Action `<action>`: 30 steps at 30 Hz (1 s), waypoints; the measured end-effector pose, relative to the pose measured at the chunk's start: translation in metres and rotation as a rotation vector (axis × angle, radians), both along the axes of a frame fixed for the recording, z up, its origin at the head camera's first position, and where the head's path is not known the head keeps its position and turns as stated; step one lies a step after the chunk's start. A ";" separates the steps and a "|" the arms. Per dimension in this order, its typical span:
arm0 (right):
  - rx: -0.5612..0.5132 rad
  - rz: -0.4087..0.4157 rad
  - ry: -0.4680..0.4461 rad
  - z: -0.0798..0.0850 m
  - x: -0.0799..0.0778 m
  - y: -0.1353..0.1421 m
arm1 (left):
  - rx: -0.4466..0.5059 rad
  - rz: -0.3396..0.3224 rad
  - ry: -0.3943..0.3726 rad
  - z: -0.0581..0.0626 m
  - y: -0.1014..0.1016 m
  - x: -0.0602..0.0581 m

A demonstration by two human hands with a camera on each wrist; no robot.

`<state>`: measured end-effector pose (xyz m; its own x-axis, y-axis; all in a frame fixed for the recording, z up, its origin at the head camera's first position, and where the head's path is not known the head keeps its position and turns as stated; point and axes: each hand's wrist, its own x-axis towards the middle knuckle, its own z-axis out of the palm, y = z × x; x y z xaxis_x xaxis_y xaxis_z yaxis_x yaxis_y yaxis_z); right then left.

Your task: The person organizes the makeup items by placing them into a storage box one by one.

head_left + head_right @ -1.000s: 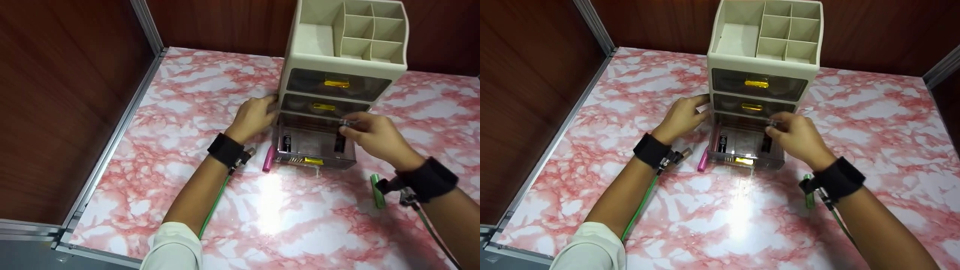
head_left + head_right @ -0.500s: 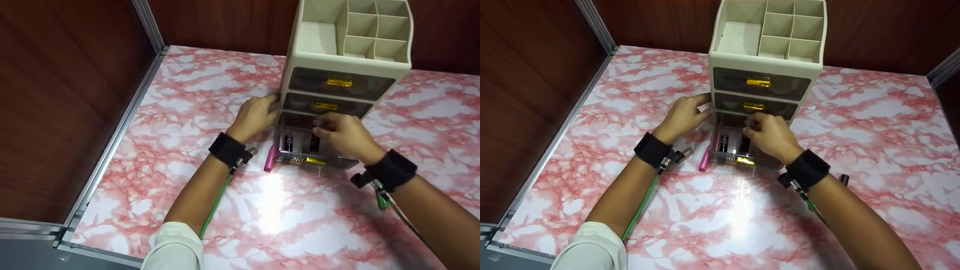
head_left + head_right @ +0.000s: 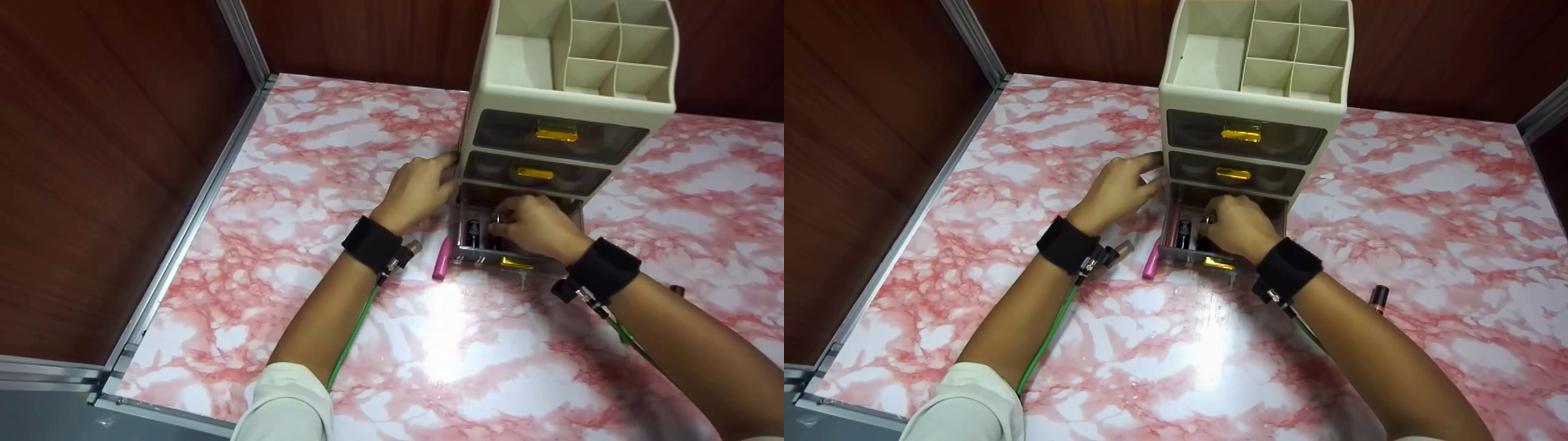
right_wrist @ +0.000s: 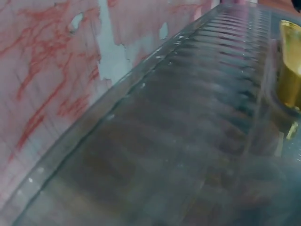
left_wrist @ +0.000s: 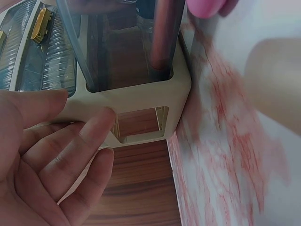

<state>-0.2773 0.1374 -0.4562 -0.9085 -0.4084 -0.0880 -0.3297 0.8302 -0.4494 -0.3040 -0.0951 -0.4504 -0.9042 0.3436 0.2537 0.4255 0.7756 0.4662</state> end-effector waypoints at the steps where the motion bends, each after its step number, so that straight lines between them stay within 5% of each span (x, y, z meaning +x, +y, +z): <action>1: -0.002 0.004 -0.006 -0.001 -0.001 0.000 | 0.002 -0.001 0.000 0.000 0.000 0.000; 30: 0.010 0.092 -0.061 -0.004 -0.005 -0.005 | 0.012 -0.007 -0.048 0.001 0.000 -0.001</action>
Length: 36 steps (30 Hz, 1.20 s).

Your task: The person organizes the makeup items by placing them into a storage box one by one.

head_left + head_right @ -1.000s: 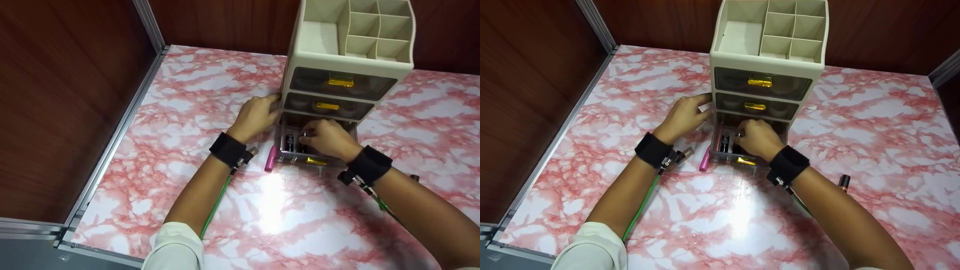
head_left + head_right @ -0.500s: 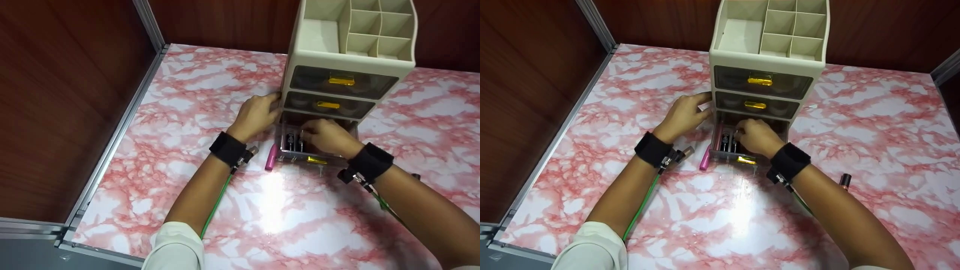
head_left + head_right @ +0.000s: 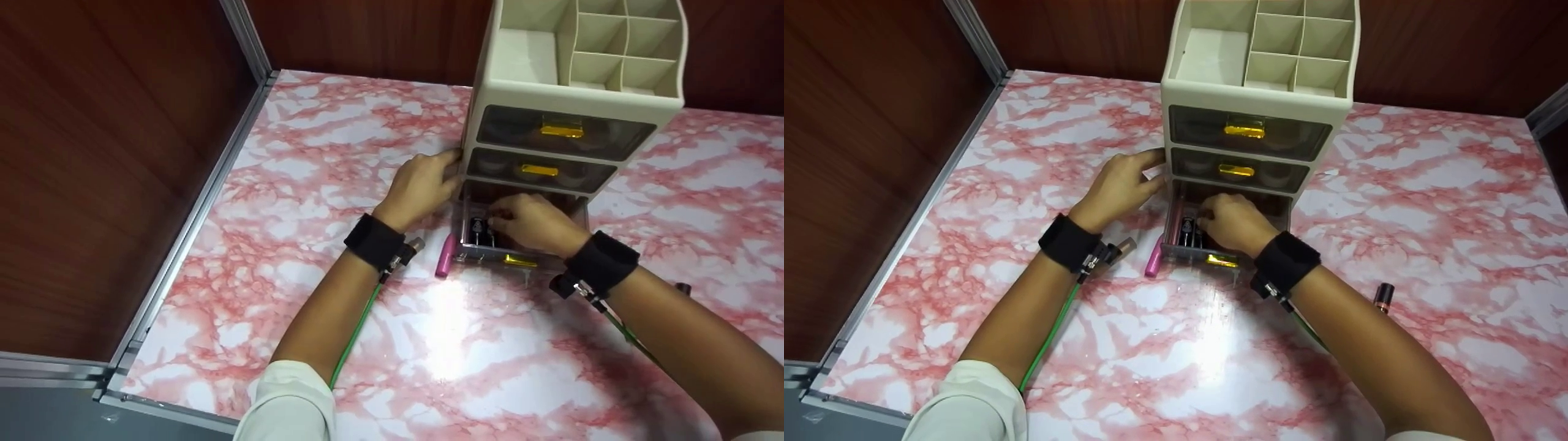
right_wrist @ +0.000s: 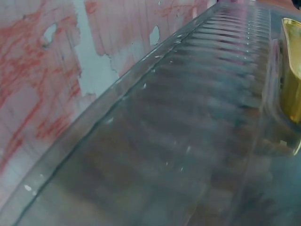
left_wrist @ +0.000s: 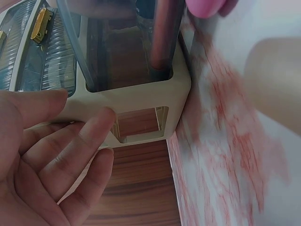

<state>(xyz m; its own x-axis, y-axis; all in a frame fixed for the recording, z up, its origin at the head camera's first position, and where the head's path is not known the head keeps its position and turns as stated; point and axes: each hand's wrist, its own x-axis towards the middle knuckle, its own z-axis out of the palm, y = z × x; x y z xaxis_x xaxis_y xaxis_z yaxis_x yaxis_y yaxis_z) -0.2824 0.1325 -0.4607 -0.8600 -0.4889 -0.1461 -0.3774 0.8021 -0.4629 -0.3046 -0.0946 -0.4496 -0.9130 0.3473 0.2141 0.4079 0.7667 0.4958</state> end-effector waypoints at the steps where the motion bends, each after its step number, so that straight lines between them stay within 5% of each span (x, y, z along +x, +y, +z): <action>1: 0.000 -0.007 -0.013 0.000 0.000 0.000 | -0.002 -0.002 0.002 0.000 0.000 0.000; 8: 0.001 -0.041 -0.085 0.001 -0.001 -0.001 | -0.003 -0.008 0.018 0.001 0.002 -0.001; 36: 0.010 0.030 0.060 0.004 0.007 0.023 | -0.004 0.014 0.025 -0.002 -0.001 0.000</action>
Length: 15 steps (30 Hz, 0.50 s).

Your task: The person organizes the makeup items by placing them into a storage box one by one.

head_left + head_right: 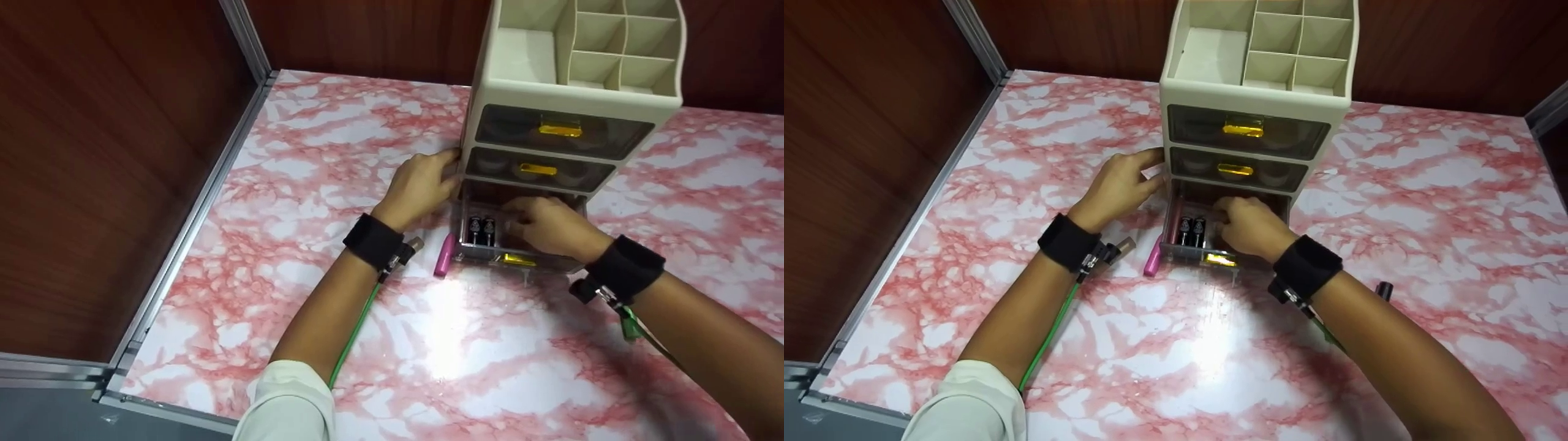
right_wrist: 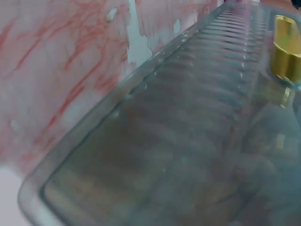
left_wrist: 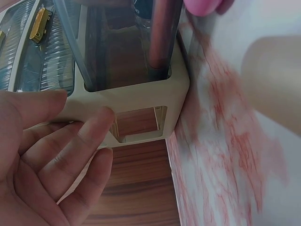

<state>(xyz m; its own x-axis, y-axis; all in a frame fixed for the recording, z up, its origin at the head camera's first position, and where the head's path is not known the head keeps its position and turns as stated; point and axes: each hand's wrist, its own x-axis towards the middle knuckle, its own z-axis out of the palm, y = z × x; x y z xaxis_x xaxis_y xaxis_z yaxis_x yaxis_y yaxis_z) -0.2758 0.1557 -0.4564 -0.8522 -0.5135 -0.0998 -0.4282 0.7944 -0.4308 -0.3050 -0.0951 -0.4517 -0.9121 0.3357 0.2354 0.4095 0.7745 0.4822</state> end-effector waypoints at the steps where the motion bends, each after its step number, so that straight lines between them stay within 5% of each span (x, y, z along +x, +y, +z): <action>1: 0.000 -0.001 0.007 0.001 0.001 0.002 | 0.002 0.001 -0.001 0.000 0.000 0.000; 15: -0.073 -0.053 -0.038 0.037 0.036 0.038 | 0.022 -0.010 0.007 0.000 0.002 0.000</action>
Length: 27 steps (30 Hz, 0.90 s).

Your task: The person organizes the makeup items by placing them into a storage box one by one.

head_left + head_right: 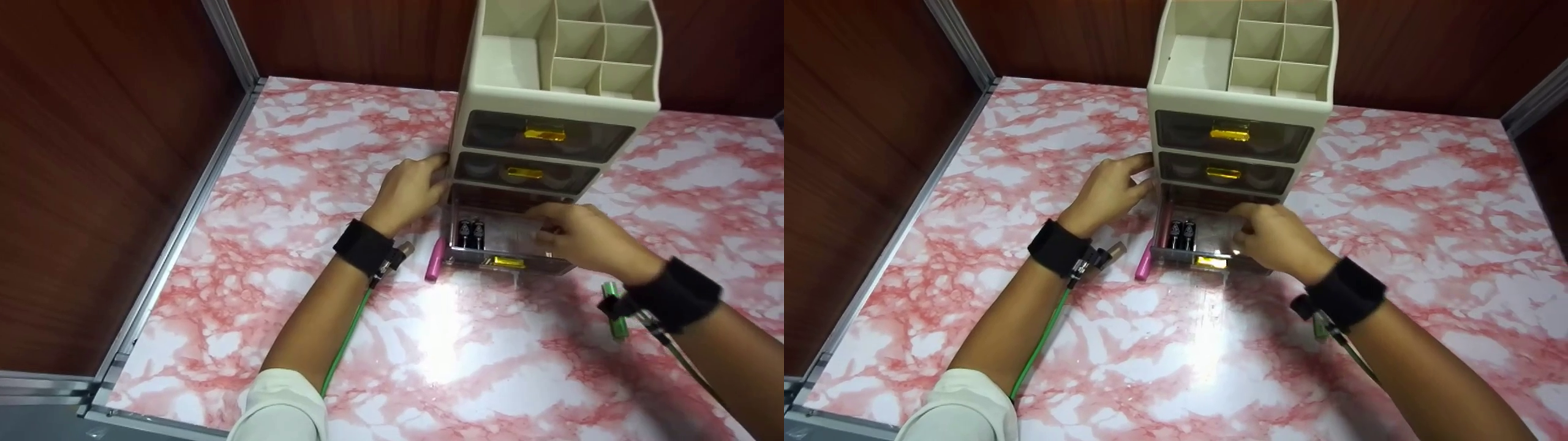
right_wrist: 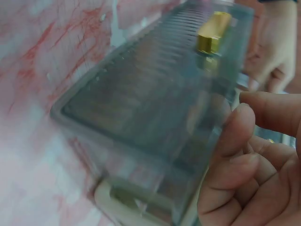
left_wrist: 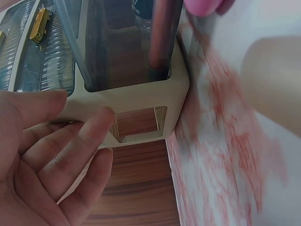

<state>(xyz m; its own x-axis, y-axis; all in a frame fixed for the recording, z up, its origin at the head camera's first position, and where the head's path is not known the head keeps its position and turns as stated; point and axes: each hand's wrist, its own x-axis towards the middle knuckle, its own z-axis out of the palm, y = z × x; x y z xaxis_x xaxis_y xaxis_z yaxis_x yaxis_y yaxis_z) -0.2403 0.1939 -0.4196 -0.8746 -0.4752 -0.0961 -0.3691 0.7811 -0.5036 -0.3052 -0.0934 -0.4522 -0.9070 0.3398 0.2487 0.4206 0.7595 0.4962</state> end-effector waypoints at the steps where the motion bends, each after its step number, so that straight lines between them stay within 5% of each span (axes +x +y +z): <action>1: -0.006 -0.011 0.002 0.001 0.003 0.004 | 0.001 0.000 -0.006 0.000 0.000 0.000; 14: -0.027 -0.184 0.009 0.008 0.034 0.060 | 0.002 0.003 -0.021 -0.001 -0.001 0.000; 27: 0.064 -0.252 -0.061 -0.019 0.055 0.092 | -0.014 0.023 0.009 -0.001 0.001 0.001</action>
<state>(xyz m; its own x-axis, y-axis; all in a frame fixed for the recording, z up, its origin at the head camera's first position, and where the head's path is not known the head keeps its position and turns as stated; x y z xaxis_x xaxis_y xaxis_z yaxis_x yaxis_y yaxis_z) -0.1853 0.2860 -0.4381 -0.9562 -0.2347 -0.1747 -0.1297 0.8753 -0.4659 -0.3043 -0.0928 -0.4528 -0.9123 0.3227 0.2521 0.4075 0.7757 0.4820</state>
